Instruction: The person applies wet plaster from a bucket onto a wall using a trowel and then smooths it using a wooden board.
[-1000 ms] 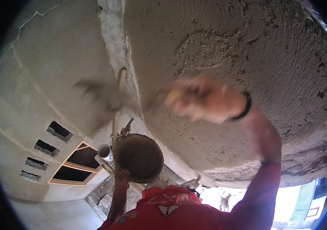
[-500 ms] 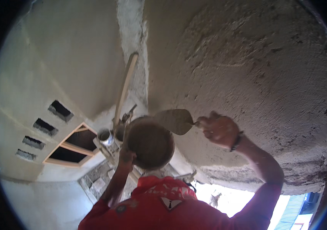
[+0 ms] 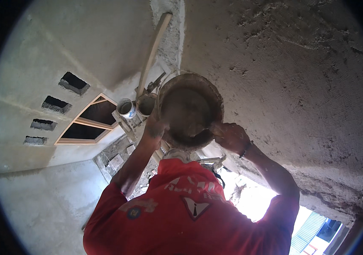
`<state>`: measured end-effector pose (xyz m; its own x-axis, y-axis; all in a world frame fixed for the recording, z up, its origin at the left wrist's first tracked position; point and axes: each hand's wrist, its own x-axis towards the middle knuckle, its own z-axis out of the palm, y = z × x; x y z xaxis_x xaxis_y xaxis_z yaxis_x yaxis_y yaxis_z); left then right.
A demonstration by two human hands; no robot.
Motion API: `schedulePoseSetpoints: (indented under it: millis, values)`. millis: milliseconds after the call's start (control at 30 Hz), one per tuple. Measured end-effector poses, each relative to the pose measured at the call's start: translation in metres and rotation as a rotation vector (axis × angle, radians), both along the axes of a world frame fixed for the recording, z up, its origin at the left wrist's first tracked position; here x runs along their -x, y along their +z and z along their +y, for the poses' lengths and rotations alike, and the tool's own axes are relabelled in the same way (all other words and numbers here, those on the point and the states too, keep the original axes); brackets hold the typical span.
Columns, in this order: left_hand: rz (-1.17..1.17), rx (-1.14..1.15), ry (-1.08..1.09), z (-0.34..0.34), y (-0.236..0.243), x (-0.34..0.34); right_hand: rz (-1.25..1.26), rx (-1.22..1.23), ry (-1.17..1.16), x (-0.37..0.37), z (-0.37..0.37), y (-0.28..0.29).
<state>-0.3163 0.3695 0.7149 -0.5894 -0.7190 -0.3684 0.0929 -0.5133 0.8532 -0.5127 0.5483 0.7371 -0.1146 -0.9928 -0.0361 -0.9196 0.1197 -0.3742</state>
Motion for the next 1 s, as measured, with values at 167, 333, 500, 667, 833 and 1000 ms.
schedulePoseSetpoints:
  millis: [167, 333, 500, 667, 833, 1000]
  values:
    - [-0.155, -0.015, 0.002, -0.004, 0.0, -0.008, 0.021, -0.135, -0.113, 0.013, -0.003, -0.01]
    - [-0.039, 0.009, 0.095, -0.014, -0.035, -0.021, 0.02, 0.168, -0.029, 0.023, -0.035, 0.051]
    - [-0.058, 0.057, 0.134, -0.021, -0.059, -0.04, 0.015, 0.255, 0.08, 0.012, -0.078, 0.163]
    - [-0.059, 0.071, 0.191, -0.027, -0.072, -0.071, -0.126, 0.426, 0.437, -0.003, -0.11, 0.263]
    - [0.145, 0.265, 0.289, -0.031, -0.074, -0.092, -0.473, 0.254, 0.377, 0.006, -0.132, 0.308]
    - [0.095, 0.313, 0.179, -0.029, -0.096, -0.089, -0.118, 0.676, -0.484, 0.168, -0.101, 0.345]
